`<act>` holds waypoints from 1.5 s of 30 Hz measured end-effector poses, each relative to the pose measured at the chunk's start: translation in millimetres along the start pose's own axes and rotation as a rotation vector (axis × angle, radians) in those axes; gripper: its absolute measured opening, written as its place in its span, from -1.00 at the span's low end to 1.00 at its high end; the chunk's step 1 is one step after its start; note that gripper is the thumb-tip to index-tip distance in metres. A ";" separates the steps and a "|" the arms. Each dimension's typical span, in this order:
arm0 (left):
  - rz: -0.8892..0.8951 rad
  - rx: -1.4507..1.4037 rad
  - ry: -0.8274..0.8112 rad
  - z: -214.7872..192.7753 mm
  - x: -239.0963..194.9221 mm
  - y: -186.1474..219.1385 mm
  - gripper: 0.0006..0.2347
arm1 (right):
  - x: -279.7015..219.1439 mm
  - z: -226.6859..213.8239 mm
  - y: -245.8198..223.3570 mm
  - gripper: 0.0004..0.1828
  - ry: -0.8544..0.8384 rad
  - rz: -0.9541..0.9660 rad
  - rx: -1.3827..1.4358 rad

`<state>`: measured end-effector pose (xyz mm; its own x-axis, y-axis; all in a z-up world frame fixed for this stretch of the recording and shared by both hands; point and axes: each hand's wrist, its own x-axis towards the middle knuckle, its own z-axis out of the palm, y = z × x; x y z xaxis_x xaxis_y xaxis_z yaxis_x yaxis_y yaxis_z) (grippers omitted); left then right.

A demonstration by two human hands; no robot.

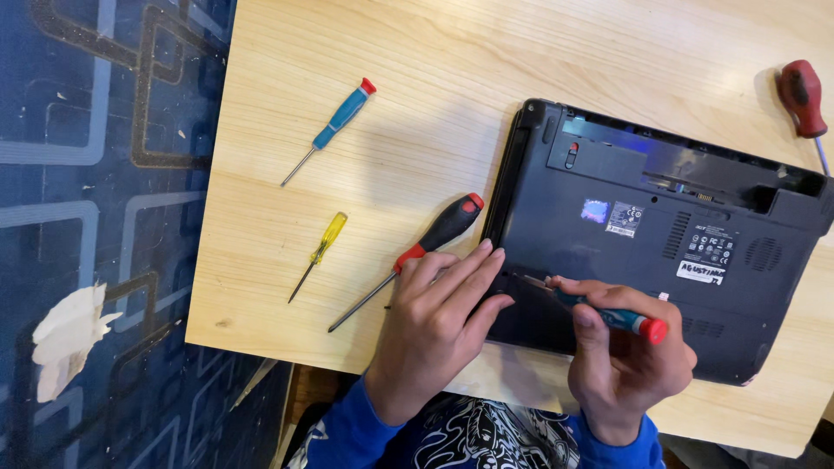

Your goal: The person removes screws from the bottom cover of a laptop using various screwdrivers. They unscrew multiple fasteners, place the screws on the table, and switch between different screwdriver types to complete the disassembly.

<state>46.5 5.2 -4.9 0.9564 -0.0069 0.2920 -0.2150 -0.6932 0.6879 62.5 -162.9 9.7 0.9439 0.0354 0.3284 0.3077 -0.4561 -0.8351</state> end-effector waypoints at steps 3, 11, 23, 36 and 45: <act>-0.002 -0.004 0.004 -0.4 -0.4 -0.2 -0.68 | 0.7 4.4 -2.8 -0.84 0.031 -0.035 -0.027; 0.000 -0.005 0.010 0.7 -2.4 0.4 -0.69 | 0.5 15.1 -7.3 -0.81 0.122 -0.001 -0.024; -0.007 0.014 0.042 0.6 -5.8 3.9 -0.72 | 21.1 -18.2 -17.7 -0.90 -0.307 -0.047 -0.033; -0.340 0.281 0.272 -55.4 -14.5 -54.8 -0.87 | -24.1 -77.6 22.2 -0.76 -0.048 0.360 -0.156; -0.429 -0.174 0.423 -70.3 -10.4 -25.3 -0.88 | -12.6 -191.2 112.9 -0.62 0.399 0.475 -0.371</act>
<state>28.1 73.5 21.4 0.8114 0.5565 0.1786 0.1078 -0.4428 0.8901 62.4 -384.8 -4.3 0.8280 -0.5368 0.1623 -0.2528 -0.6157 -0.7463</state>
